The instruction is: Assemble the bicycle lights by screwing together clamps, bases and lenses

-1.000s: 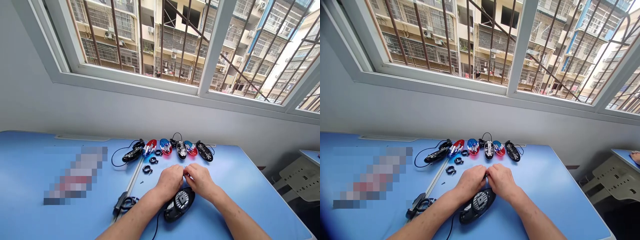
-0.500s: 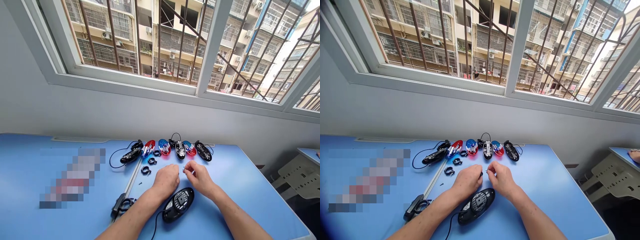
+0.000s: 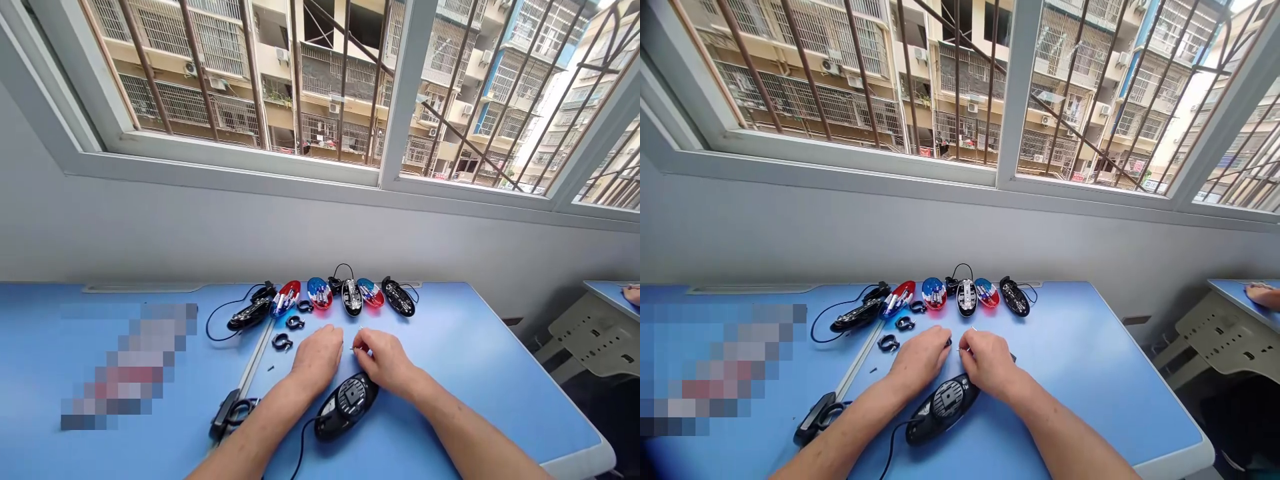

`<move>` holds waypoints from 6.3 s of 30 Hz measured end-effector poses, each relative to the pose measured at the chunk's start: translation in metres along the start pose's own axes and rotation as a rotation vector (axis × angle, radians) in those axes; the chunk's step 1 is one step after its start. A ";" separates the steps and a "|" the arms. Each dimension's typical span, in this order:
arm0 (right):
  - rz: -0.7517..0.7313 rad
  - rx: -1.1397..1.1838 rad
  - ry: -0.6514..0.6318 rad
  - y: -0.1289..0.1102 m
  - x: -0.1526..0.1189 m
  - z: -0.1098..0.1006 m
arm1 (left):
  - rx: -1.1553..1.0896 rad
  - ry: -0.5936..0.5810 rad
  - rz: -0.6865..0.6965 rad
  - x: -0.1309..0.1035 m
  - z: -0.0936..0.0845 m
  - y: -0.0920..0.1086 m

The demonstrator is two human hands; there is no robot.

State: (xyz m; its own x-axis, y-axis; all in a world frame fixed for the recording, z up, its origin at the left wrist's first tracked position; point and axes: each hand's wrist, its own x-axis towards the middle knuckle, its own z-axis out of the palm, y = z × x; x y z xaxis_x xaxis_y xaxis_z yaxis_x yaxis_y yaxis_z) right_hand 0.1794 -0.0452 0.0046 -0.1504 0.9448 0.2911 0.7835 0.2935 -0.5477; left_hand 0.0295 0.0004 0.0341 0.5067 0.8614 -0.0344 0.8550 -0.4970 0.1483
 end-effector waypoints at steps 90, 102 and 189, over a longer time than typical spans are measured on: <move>-0.028 0.227 -0.237 0.005 -0.003 -0.004 | -0.008 -0.078 0.196 0.009 -0.014 -0.007; -0.028 0.231 -0.244 0.006 -0.003 -0.004 | -0.049 0.008 0.157 0.017 -0.020 -0.018; 0.034 0.183 -0.303 0.000 -0.006 -0.010 | 0.068 0.092 0.145 -0.058 -0.030 -0.107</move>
State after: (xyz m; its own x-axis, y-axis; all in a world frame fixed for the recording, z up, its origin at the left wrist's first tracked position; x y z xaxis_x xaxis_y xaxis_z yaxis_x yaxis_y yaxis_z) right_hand 0.1868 -0.0527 0.0104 -0.3199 0.9466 0.0394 0.6741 0.2566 -0.6926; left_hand -0.0944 0.0067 0.0504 0.6159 0.7844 0.0733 0.7805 -0.6202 0.0783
